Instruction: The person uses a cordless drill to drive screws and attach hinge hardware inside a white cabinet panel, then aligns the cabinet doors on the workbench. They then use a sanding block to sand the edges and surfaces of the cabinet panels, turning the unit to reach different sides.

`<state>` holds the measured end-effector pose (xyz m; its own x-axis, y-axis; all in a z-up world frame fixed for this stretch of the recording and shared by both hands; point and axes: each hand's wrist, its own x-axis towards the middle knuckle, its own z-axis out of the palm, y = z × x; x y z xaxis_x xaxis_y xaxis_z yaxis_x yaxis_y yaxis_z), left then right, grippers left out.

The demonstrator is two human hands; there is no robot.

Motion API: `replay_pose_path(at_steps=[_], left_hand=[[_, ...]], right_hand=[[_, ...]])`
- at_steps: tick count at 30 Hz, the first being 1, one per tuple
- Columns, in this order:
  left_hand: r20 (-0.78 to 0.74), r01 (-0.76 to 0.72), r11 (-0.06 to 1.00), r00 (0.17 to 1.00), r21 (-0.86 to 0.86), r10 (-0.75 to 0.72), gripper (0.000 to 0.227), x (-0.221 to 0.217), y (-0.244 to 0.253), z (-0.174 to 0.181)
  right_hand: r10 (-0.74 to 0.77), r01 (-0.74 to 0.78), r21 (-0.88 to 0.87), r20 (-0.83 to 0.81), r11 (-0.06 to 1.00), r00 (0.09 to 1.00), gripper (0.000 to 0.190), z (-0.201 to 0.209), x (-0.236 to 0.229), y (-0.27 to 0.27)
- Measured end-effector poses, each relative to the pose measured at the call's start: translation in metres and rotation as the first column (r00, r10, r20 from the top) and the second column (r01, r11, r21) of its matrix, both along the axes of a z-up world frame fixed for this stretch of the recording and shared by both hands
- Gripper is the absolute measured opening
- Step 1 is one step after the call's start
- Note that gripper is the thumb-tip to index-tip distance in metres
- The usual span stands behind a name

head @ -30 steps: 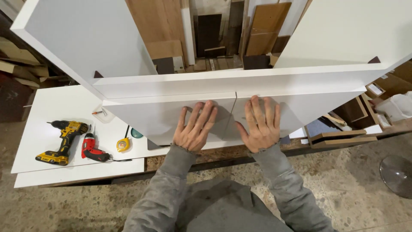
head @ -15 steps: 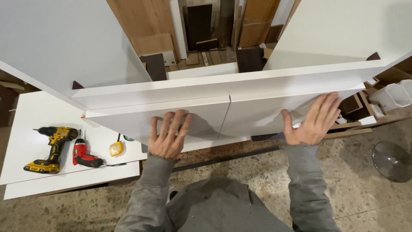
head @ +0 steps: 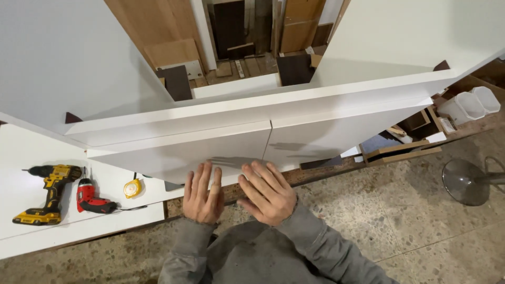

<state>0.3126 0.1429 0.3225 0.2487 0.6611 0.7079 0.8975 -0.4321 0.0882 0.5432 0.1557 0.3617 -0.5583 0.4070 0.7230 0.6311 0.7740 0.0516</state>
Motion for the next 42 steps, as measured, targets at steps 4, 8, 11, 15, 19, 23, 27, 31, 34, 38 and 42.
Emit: replay_pose_path(at_steps=[4,8,11,15,19,23,27,31,34,38,42], left_hand=[[0.027,0.137,0.977,0.991,-0.163,-0.134,0.044,-0.010,-0.031,-0.106],[-0.033,0.079,0.838,0.993,-0.541,-0.115,0.045,0.012,-0.051,-0.141],[0.083,0.273,0.906,0.962,-0.322,-0.261,0.035,0.037,-0.051,-0.159],[0.105,0.366,0.840,0.929,-0.401,-0.355,0.026,0.087,-0.032,-0.150],[0.246,0.525,0.758,0.851,-0.386,-0.464,0.042,0.126,-0.022,-0.123],[0.171,0.530,0.702,0.838,-0.476,-0.518,0.035,0.151,-0.009,-0.140],[0.146,0.373,0.850,0.928,-0.371,-0.344,0.030,0.197,0.006,-0.156],[0.182,0.094,0.932,0.983,-0.350,-0.031,0.038,0.266,0.004,-0.123],[0.250,-0.063,0.915,0.953,-0.399,0.174,0.040,0.336,-0.029,-0.125],[0.237,-0.064,0.823,0.942,-0.564,0.236,0.045,0.399,-0.062,-0.093],[0.329,-0.081,0.899,0.913,-0.431,0.240,0.028,0.428,-0.070,-0.040]], right_hand=[[0.022,-0.040,-0.193,-0.097,0.980,0.995,0.042,-0.010,0.019,-0.023],[-0.001,-0.005,-0.282,-0.019,0.959,1.000,0.033,-0.050,0.063,-0.038],[-0.107,0.089,-0.383,-0.026,0.919,0.994,0.029,-0.064,0.103,-0.051],[-0.307,0.250,-0.356,-0.113,0.900,0.945,0.022,-0.051,0.167,-0.055],[-0.681,0.599,-0.415,-0.073,0.685,0.728,0.031,-0.033,0.237,-0.038],[-0.826,0.687,-0.586,0.052,0.429,0.561,0.034,-0.089,0.354,0.032],[-0.808,0.792,-0.509,0.275,0.338,0.521,0.038,-0.166,0.486,0.160],[-0.653,0.748,-0.664,0.564,0.005,0.505,0.054,-0.235,0.582,0.283],[-0.545,0.748,-0.661,0.650,-0.061,0.529,0.064,-0.268,0.618,0.307],[-0.407,0.750,-0.661,0.691,-0.022,0.597,0.066,-0.295,0.634,0.339],[-0.330,0.747,-0.665,0.701,0.017,0.632,0.068,-0.289,0.632,0.340]])
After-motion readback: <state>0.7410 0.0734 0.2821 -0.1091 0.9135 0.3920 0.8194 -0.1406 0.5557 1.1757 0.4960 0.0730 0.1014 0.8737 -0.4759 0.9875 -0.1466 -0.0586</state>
